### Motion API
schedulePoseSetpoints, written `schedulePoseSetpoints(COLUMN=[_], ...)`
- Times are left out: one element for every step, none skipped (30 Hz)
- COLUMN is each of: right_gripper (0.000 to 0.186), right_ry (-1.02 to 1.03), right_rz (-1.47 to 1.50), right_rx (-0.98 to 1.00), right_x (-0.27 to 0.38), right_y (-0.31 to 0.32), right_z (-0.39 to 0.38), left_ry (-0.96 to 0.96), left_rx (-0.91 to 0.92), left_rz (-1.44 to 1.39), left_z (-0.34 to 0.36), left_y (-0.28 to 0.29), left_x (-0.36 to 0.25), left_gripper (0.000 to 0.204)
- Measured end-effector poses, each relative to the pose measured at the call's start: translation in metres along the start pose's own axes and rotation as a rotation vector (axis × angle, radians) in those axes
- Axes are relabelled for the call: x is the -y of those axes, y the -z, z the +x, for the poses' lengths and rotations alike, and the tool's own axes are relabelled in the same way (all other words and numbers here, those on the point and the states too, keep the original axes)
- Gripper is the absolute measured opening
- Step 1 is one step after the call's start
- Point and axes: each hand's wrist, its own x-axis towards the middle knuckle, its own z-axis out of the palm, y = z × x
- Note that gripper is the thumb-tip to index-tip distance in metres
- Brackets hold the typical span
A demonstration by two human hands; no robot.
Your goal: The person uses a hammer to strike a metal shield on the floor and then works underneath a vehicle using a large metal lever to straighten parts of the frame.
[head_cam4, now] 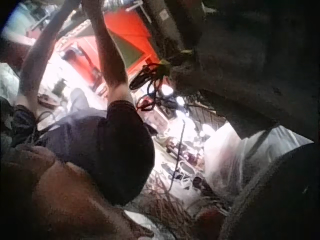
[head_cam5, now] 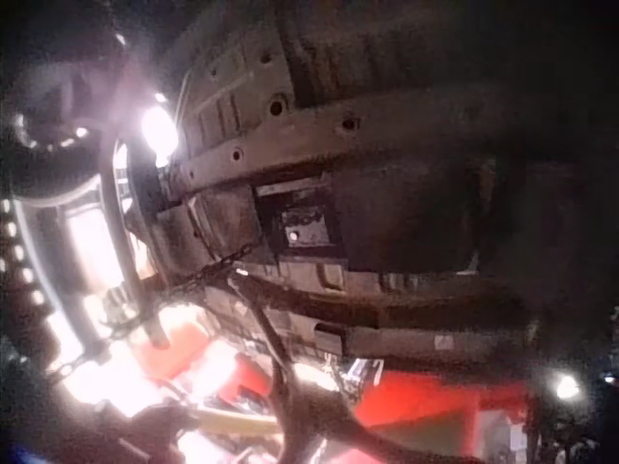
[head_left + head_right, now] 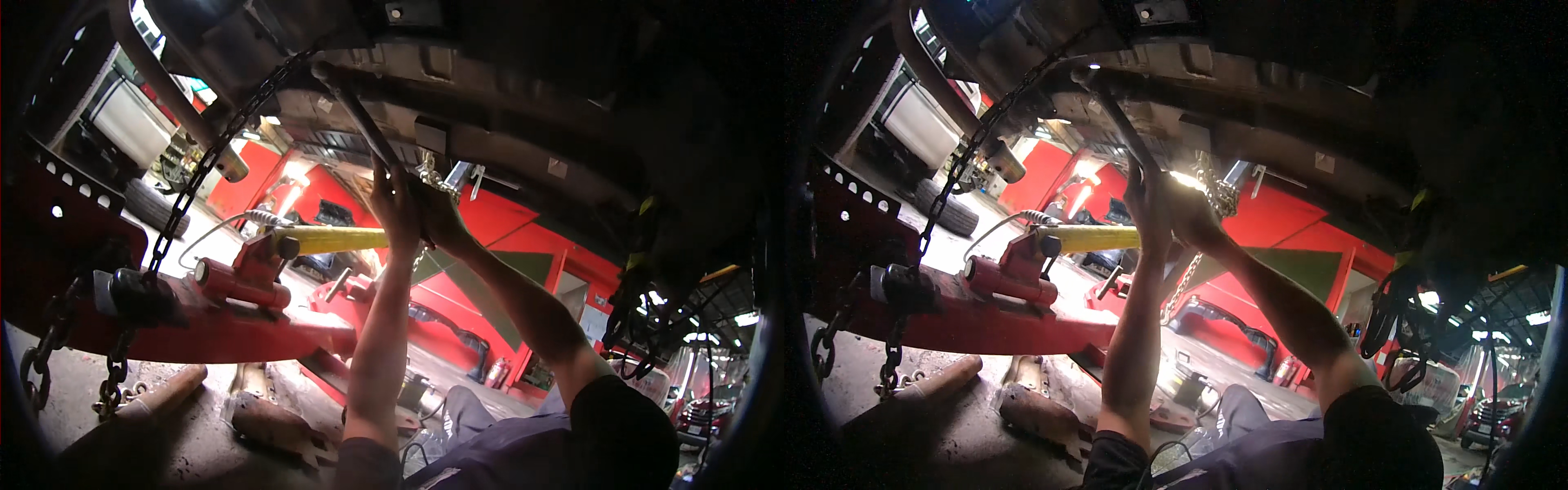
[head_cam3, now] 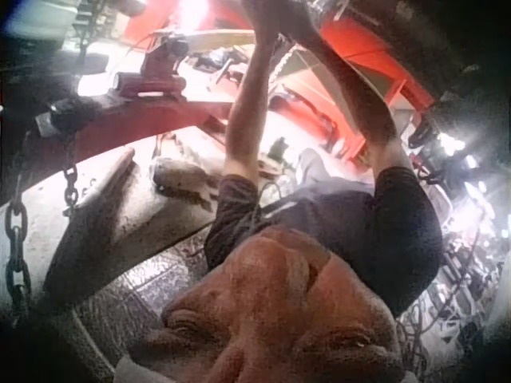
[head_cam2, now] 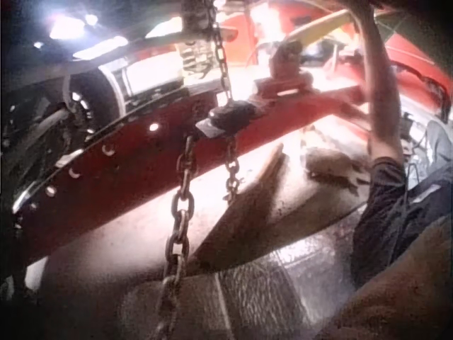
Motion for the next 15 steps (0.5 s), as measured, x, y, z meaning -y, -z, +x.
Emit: schedulePoseSetpoints(right_gripper=[0.024,0.025,0.025,0.026,0.028,0.03,0.027,0.031,0.031,0.028,0.031,0.032,0.033,0.033,0.033], right_ry=[0.124,0.246,0.248,0.012,-0.123,-0.285,-0.312,-0.34,-0.332,-0.357,-0.334,-0.194,-0.088,-0.111,-0.153], right_rz=[-0.001,-0.005,-0.003,0.209,0.373,0.51,0.614,0.719,0.717,0.656,0.581,0.404,0.221,0.182,0.152], right_rx=[-0.077,-0.156,-0.146,-0.138,-0.063,-0.028,-0.088,-0.145,-0.145,-0.1,-0.054,-0.075,-0.125,-0.126,-0.121], right_x=[-0.009,-0.018,-0.013,-0.002,0.009,0.009,0.032,0.056,0.053,0.038,0.03,0.027,0.023,0.019,0.018], right_y=[0.003,0.008,0.005,-0.001,-0.005,-0.001,-0.004,-0.008,-0.005,0.001,0.012,0.009,0.007,0.012,0.014], right_z=[0.001,0.002,0.004,0.007,0.01,0.013,0.018,0.02,0.016,0.008,0.013,0.014,0.008,0.005,-0.004], left_ry=[0.015,0.031,0.032,-0.002,-0.038,-0.022,0.058,0.139,0.13,0.135,0.156,0.178,0.188,0.146,0.122], left_rx=[0.008,0.018,0.007,0.148,0.283,0.292,0.271,0.248,0.233,0.246,0.233,0.2,0.198,0.195,0.195], left_rz=[-0.074,-0.149,-0.146,-0.055,0.057,0.058,0.089,0.12,0.044,0.042,-0.019,-0.073,-0.075,-0.174,-0.263], left_z=[-0.007,-0.011,-0.003,0.016,0.029,0.031,0.047,0.059,0.057,0.038,0.028,0.031,0.025,0.02,0.01], left_y=[-0.008,-0.016,-0.013,-0.007,0.002,-0.002,-0.002,0.0,0.0,-0.001,-0.007,-0.007,-0.009,-0.012,-0.012], left_x=[-0.011,-0.018,-0.011,0.002,0.005,0.005,-0.002,-0.009,-0.008,0.002,0.005,0.004,-0.001,-0.005,-0.007], left_gripper=[0.049,0.048,0.048,0.05,0.051,0.051,0.053,0.055,0.059,0.059,0.058,0.056,0.056,0.055,0.053])
